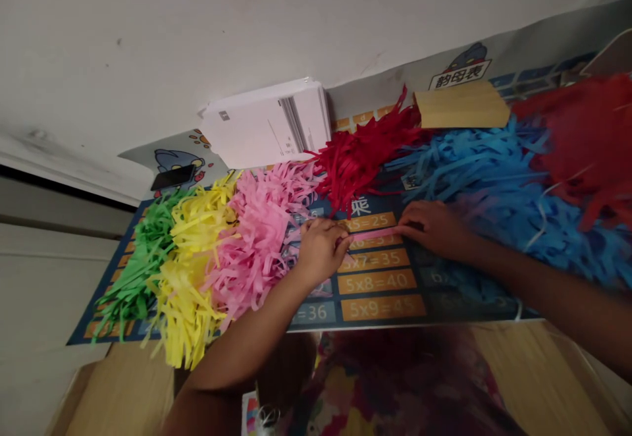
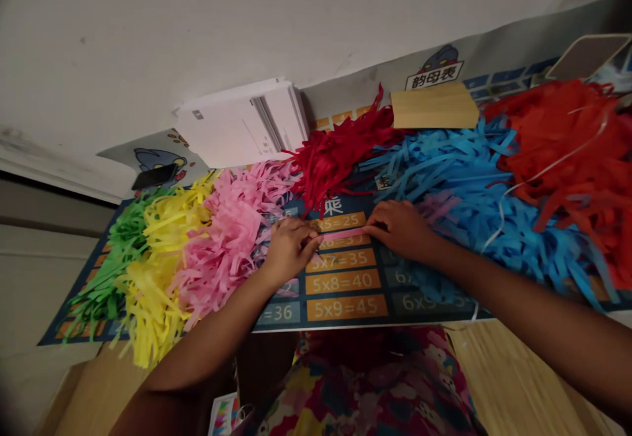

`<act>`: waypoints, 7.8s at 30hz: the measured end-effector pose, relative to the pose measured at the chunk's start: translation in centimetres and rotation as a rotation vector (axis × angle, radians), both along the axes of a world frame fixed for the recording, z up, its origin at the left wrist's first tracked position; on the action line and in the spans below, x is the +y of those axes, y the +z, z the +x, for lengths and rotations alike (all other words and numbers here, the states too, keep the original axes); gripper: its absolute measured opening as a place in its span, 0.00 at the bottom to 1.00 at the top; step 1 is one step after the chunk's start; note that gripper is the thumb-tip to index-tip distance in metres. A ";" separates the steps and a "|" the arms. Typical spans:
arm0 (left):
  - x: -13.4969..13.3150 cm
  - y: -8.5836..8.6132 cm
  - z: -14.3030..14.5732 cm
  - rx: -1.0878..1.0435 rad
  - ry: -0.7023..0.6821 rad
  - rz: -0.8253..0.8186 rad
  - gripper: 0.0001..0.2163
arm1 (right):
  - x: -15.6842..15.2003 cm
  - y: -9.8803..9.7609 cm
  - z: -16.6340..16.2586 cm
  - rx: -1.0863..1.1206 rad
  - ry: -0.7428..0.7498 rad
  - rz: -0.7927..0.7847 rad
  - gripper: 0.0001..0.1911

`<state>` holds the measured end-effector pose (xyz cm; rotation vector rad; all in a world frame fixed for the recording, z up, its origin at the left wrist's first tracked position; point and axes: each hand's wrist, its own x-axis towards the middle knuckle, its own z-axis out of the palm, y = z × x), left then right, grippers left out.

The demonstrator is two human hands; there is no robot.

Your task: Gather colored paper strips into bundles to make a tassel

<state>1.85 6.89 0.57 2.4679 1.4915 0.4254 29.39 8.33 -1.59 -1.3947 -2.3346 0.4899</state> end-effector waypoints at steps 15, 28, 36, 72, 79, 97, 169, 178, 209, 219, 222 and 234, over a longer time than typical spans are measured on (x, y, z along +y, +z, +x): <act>0.8 0.4 1.0 0.127 0.061 -0.050 0.06 | 0.1 0.7 -1.0 -0.157 -0.075 -0.046 0.08; 0.4 1.7 3.1 0.353 -0.399 0.419 0.12 | -0.4 3.3 -3.7 -0.460 0.370 0.403 0.13; 0.9 0.7 3.0 0.294 -0.306 0.444 0.08 | -0.3 2.2 -5.2 -0.331 0.209 0.454 0.09; -0.5 -0.3 3.0 0.274 -0.331 0.383 0.08 | -0.5 2.8 -4.1 -0.405 0.429 0.383 0.17; -3.2 4.4 1.7 0.086 -0.336 0.643 0.10 | -5.0 7.0 -4.6 0.002 0.118 0.242 0.13; -10.7 4.2 3.6 -0.786 0.008 0.350 0.07 | -12.6 6.0 -9.8 1.504 -0.338 -0.778 0.17; -7.2 1.5 4.2 -1.407 0.285 -0.583 0.19 | 4.0 2.8 -0.4 -0.229 -0.004 0.162 0.12; -7.7 1.6 4.0 -1.398 0.276 -0.614 0.17 | -0.9 5.6 -1.1 0.222 -0.075 0.016 0.10; -9.1 3.8 3.9 -0.847 -0.058 -0.173 0.09 | -12.4 3.6 -5.2 1.026 -0.470 -0.263 0.09; -9.1 3.5 3.9 -0.792 -0.076 -0.139 0.06 | -12.4 3.4 -5.1 0.993 -0.416 -0.279 0.07; -9.4 3.4 4.1 -0.710 -0.091 -0.051 0.07 | -12.6 3.4 -4.8 0.835 -0.340 -0.189 0.05; -9.1 2.7 3.9 -0.816 -0.097 -0.204 0.08 | -12.2 2.6 -4.4 1.005 -0.278 -0.415 0.04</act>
